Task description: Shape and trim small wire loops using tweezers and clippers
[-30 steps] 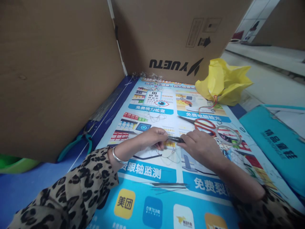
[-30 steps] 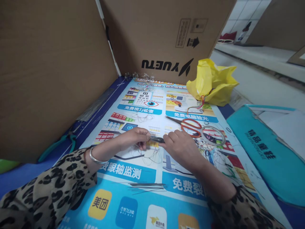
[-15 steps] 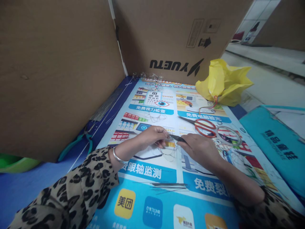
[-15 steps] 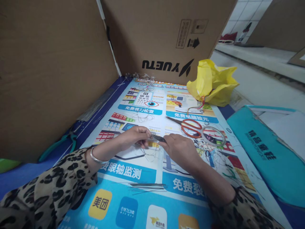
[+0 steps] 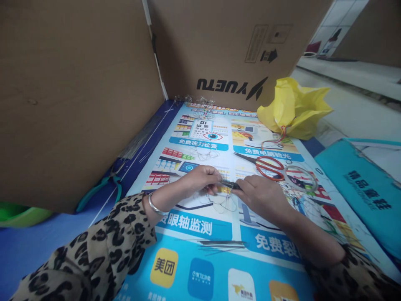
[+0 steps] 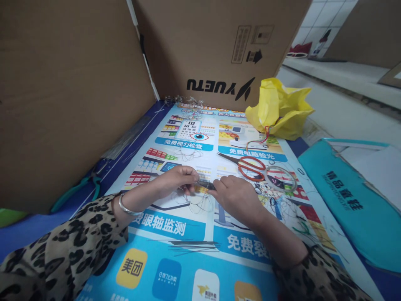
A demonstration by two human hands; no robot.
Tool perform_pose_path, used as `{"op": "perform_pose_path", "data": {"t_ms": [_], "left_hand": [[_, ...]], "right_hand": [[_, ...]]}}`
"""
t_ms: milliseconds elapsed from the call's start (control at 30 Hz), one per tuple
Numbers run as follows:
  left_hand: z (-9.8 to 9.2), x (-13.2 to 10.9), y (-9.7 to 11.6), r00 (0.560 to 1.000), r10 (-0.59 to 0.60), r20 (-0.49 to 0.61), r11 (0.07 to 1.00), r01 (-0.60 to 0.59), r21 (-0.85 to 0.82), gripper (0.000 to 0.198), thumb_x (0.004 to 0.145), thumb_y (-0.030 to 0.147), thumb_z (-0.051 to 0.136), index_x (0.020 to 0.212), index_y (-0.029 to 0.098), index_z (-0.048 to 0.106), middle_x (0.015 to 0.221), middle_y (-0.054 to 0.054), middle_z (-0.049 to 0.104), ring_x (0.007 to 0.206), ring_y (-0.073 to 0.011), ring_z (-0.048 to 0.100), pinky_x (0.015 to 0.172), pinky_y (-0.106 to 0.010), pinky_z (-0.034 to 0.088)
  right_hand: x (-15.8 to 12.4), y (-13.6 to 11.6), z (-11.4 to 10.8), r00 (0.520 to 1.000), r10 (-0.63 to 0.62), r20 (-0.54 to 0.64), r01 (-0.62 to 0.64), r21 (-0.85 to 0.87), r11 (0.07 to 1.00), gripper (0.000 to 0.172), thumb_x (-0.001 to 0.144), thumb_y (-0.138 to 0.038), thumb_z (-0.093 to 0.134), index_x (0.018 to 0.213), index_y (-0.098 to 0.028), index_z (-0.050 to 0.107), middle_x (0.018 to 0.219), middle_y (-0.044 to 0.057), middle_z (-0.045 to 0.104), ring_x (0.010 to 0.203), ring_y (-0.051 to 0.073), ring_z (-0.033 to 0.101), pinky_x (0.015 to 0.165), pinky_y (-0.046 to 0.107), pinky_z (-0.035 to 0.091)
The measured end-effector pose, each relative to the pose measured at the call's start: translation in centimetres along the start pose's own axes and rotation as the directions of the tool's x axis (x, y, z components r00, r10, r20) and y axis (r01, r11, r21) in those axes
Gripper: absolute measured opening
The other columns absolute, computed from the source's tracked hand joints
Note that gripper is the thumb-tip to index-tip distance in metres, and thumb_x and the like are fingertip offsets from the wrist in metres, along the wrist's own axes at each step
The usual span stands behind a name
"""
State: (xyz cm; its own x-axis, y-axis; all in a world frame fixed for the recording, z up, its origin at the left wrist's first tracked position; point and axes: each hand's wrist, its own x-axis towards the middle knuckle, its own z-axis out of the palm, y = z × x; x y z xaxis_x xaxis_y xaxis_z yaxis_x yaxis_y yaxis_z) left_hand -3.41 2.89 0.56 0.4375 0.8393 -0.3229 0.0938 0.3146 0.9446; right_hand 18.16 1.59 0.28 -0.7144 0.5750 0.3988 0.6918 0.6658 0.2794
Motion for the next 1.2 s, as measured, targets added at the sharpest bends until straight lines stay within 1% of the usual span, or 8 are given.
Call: {"op": "perform_pose_path", "data": {"t_ms": [100, 200, 267, 467, 667, 800, 1033, 1200], "left_hand": [[0.07, -0.07, 0.16, 1.0, -0.008, 0.001, 1.0, 0.008, 0.016, 0.016, 0.077, 0.029, 0.057, 0.073, 0.014, 0.054, 0.055, 0.0, 0.06, 0.044, -0.0063, 0.055, 0.046, -0.017, 0.037], [0.09, -0.04, 0.18, 1.0, -0.015, -0.005, 0.999, 0.015, 0.03, 0.015, 0.077, 0.029, 0.057, 0.075, 0.014, 0.054, 0.055, 0.001, 0.06, 0.043, -0.0062, 0.054, 0.043, -0.017, 0.034], [0.09, 0.0, 0.13, 1.0, -0.011, -0.006, 1.0, 0.011, 0.028, 0.014, 0.077, 0.028, 0.056, 0.075, 0.014, 0.054, 0.055, 0.001, 0.06, 0.043, -0.0062, 0.054, 0.043, -0.017, 0.034], [0.22, -0.01, 0.2, 1.0, 0.0, -0.015, 1.0, 0.001, 0.031, 0.01, 0.078, 0.022, 0.055, 0.072, 0.014, 0.054, 0.053, 0.0, 0.06, 0.043, -0.0063, 0.054, 0.047, -0.018, 0.04], [0.25, -0.09, 0.34, 1.0, -0.009, -0.012, 0.999, 0.009, 0.036, 0.013, 0.078, 0.023, 0.055, 0.069, 0.014, 0.053, 0.052, 0.0, 0.059, 0.042, -0.0065, 0.053, 0.046, -0.018, 0.039], [0.09, -0.03, 0.21, 1.0, -0.003, 0.014, 0.999, 0.002, 0.044, 0.015, 0.079, 0.026, 0.054, 0.07, 0.014, 0.052, 0.052, 0.0, 0.059, 0.042, -0.0067, 0.053, 0.046, -0.018, 0.04], [0.22, 0.0, 0.34, 1.0, -0.009, 0.006, 0.998, 0.008, 0.067, 0.014, 0.077, 0.026, 0.054, 0.069, 0.014, 0.052, 0.051, 0.001, 0.059, 0.043, -0.0069, 0.053, 0.047, -0.019, 0.041], [0.22, 0.03, 0.29, 1.0, -0.016, -0.002, 0.998, 0.016, 0.068, 0.013, 0.077, 0.025, 0.053, 0.069, 0.014, 0.052, 0.05, 0.001, 0.058, 0.043, -0.0066, 0.053, 0.047, -0.018, 0.041]], "right_hand": [[0.01, 0.19, -0.07, 0.998, -0.055, -0.02, 0.055, -0.009, 0.998, 0.028, 0.087, -0.038, 0.045, 0.08, -0.016, 0.061, 0.068, 0.004, 0.057, 0.067, 0.016, 0.048, 0.06, 0.028, 0.026], [0.02, 0.4, -0.18, 0.996, -0.083, -0.021, 0.083, 0.0, 0.997, 0.028, 0.087, -0.037, 0.045, 0.079, -0.016, 0.061, 0.067, 0.005, 0.056, 0.066, 0.016, 0.046, 0.059, 0.028, 0.025], [0.03, 0.5, -0.23, 0.996, -0.087, -0.022, 0.086, -0.006, 0.996, 0.028, 0.087, -0.036, 0.045, 0.079, -0.015, 0.061, 0.068, 0.005, 0.056, 0.067, 0.016, 0.046, 0.059, 0.029, 0.025], [0.02, 0.52, -0.25, 0.997, -0.074, 0.007, 0.074, -0.043, 0.996, 0.028, 0.087, -0.038, 0.044, 0.08, -0.016, 0.061, 0.069, 0.005, 0.057, 0.068, 0.017, 0.046, 0.06, 0.03, 0.025], [0.14, 0.29, -0.32, 0.997, -0.073, 0.021, 0.074, -0.05, 0.996, 0.027, 0.087, -0.037, 0.045, 0.079, -0.016, 0.06, 0.069, 0.005, 0.057, 0.067, 0.018, 0.047, 0.06, 0.03, 0.025], [0.15, 0.16, -0.3, 0.997, -0.062, 0.034, 0.064, -0.045, 0.997, 0.027, 0.088, -0.037, 0.044, 0.079, -0.017, 0.059, 0.07, 0.005, 0.057, 0.068, 0.018, 0.047, 0.061, 0.03, 0.025], [0.02, 0.05, -0.09, 0.999, -0.026, 0.044, 0.028, -0.039, 0.999, 0.028, 0.087, -0.04, 0.043, 0.077, -0.018, 0.059, 0.068, 0.004, 0.057, 0.066, 0.017, 0.048, 0.059, 0.029, 0.024], [-0.02, -0.14, 0.1, 0.999, 0.038, 0.021, -0.038, -0.001, 0.999, 0.028, 0.087, -0.041, 0.044, 0.08, -0.018, 0.06, 0.069, 0.002, 0.059, 0.066, 0.016, 0.052, 0.058, 0.028, 0.026]]}}
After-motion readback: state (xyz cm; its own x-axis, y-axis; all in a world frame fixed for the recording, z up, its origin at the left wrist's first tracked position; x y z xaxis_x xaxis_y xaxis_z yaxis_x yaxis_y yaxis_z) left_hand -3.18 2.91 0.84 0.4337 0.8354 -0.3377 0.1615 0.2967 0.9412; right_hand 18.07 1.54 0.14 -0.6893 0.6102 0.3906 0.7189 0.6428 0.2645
